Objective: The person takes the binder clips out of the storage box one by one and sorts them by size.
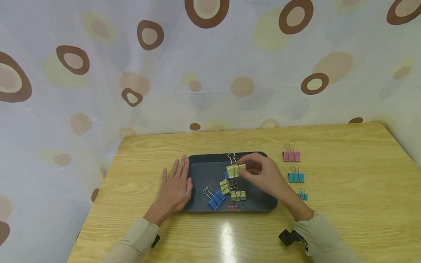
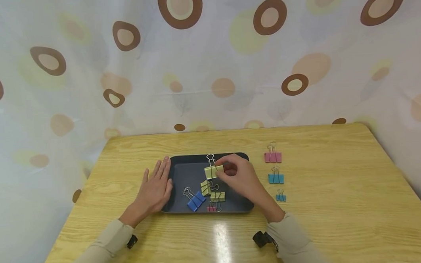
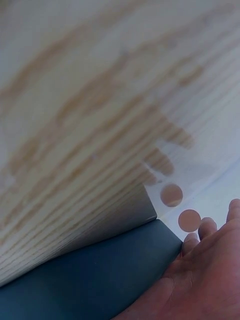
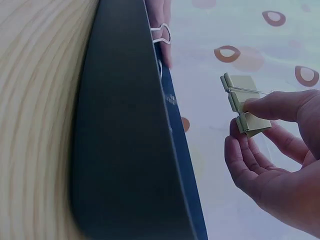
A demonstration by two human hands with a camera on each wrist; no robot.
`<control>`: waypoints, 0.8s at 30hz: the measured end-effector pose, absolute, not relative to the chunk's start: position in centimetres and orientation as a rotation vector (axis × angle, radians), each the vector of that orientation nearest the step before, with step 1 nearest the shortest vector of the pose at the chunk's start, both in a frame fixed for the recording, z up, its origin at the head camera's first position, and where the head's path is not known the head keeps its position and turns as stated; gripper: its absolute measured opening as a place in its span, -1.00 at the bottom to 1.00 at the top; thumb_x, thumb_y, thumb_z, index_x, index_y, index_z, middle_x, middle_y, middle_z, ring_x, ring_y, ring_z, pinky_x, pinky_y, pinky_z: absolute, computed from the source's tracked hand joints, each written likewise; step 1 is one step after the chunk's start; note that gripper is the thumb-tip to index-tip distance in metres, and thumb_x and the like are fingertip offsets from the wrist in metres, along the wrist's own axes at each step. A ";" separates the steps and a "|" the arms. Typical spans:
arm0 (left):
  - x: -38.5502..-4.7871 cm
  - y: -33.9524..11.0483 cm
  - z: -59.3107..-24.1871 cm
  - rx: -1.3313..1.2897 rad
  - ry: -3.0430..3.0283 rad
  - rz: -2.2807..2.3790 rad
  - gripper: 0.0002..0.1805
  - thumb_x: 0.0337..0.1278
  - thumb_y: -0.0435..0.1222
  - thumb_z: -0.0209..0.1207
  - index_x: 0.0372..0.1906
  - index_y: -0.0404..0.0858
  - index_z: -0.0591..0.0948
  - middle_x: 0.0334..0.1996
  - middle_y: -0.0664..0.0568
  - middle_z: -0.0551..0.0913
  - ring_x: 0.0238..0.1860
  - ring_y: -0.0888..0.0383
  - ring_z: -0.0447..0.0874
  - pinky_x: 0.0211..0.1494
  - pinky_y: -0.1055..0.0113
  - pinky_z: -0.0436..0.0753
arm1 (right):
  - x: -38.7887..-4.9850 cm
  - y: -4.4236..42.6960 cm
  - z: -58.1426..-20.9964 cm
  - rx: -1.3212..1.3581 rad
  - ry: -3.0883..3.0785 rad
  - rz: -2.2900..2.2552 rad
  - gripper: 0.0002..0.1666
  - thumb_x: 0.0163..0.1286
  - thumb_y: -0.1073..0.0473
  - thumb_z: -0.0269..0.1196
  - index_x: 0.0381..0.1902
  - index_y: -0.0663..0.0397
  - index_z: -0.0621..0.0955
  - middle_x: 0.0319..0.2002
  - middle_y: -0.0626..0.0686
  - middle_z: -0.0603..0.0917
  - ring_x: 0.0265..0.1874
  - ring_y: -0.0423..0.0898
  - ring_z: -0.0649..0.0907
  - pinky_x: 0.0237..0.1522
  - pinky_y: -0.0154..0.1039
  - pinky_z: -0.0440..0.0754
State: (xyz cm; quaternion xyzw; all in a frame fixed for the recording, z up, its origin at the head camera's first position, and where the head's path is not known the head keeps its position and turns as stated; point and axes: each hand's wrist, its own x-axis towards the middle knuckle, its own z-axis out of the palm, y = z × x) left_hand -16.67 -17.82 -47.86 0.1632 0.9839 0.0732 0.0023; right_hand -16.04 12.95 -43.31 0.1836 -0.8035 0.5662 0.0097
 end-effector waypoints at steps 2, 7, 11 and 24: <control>-16.6 -17.8 -47.8 0.518 3.087 0.223 -0.30 0.62 -0.15 -0.24 0.66 -0.33 -0.08 0.67 -0.09 -0.14 0.64 -0.15 -0.12 0.54 -0.31 -0.04 | -15.6 13.7 -43.3 0.554 -2.517 1.759 -0.75 0.36 0.31 0.40 -0.01 0.21 0.71 -0.04 0.17 0.70 -0.09 0.09 0.74 -0.07 -0.26 0.71; -16.5 -17.8 -47.8 0.531 3.092 0.211 -0.30 0.63 -0.16 -0.24 0.65 -0.34 -0.07 0.66 -0.10 -0.12 0.63 -0.15 -0.11 0.54 -0.31 -0.03 | -14.8 15.5 -43.7 0.517 -2.528 1.748 -0.73 0.36 0.33 0.40 0.01 0.20 0.70 -0.02 0.16 0.70 -0.06 0.09 0.72 -0.05 -0.32 0.69; -16.6 -17.8 -47.7 0.532 3.094 0.209 -0.30 0.63 -0.15 -0.24 0.66 -0.33 -0.08 0.66 -0.10 -0.12 0.64 -0.14 -0.12 0.54 -0.31 -0.03 | -14.5 17.2 -43.7 0.498 -2.512 1.712 -0.73 0.33 0.37 0.40 -0.01 0.22 0.70 -0.03 0.17 0.70 -0.07 0.10 0.71 -0.06 -0.37 0.68; -16.5 -17.8 -47.9 0.525 3.108 0.209 -0.30 0.62 -0.15 -0.23 0.66 -0.33 -0.06 0.66 -0.10 -0.11 0.64 -0.13 -0.11 0.54 -0.31 -0.02 | -14.6 23.9 -43.8 0.470 -2.472 1.540 -0.70 0.36 0.36 0.38 0.04 0.25 0.71 0.13 0.09 0.70 -0.04 -0.35 0.68 -0.12 -0.47 0.66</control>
